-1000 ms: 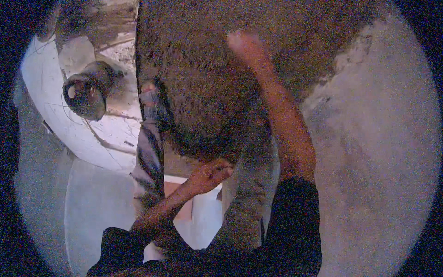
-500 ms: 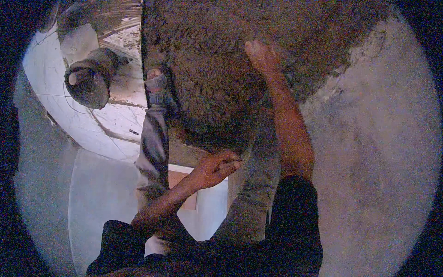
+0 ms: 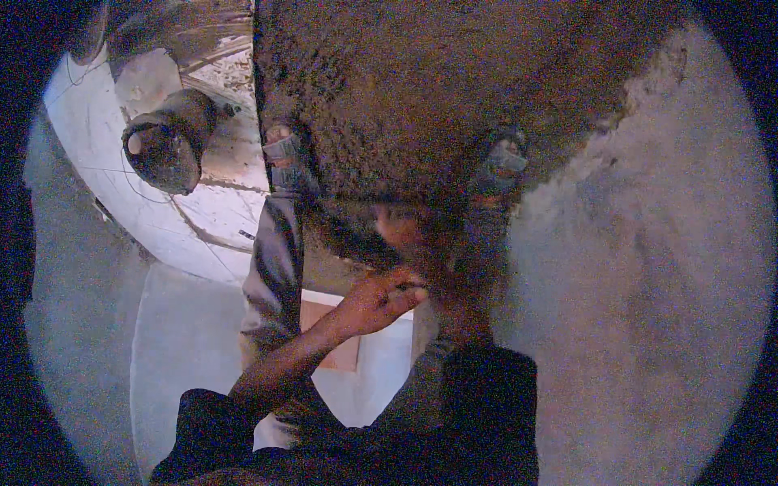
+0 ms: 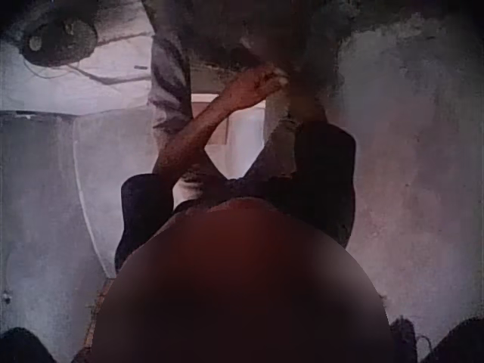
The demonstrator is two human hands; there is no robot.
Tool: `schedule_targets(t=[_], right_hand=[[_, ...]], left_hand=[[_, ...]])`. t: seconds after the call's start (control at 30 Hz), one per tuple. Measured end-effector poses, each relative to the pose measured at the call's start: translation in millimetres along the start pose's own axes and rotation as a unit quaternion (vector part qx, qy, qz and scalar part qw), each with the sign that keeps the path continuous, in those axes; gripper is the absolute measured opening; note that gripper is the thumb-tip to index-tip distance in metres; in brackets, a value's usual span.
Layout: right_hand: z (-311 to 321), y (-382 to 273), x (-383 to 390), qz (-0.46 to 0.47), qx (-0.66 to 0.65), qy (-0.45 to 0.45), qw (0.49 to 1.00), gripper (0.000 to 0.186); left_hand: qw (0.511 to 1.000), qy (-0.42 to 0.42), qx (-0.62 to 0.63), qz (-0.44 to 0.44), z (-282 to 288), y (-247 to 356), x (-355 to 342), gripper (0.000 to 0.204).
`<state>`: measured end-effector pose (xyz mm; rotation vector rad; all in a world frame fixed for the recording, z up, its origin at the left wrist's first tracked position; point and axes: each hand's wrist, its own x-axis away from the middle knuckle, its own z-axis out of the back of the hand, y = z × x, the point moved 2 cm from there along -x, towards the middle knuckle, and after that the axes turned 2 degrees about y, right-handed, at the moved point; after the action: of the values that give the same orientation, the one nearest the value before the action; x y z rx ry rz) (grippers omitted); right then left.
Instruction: The person levels a layer of cement between floor tiles using a wooden float by hand.
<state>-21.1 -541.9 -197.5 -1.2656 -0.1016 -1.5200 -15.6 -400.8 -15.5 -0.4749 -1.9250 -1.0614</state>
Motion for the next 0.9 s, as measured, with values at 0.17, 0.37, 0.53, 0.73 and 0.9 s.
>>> schedule_targets(t=[0.17,0.37,0.53,0.73,0.9], right_hand=[[-63,-14,40,-0.033,-0.067,-0.114,0.991,0.029],[158,16,-105,0.017,0.014,0.156,0.987,0.027],[257,12,-217,0.026,0.045,0.152,0.987,0.040],[182,31,-184,0.034,0.102,0.068,0.992,0.035],[160,12,-129,-0.024,0.060,0.084,0.994,0.028]], left_hand=[[1.000,0.008,-0.009,-0.003,10,4,1,0.032],[0.998,0.024,0.004,-0.064,21,9,12,0.032],[0.998,0.006,-0.013,-0.058,17,-4,5,0.033],[0.996,0.013,0.056,-0.066,21,2,9,0.026],[0.999,0.015,0.024,-0.017,33,15,15,0.031]])
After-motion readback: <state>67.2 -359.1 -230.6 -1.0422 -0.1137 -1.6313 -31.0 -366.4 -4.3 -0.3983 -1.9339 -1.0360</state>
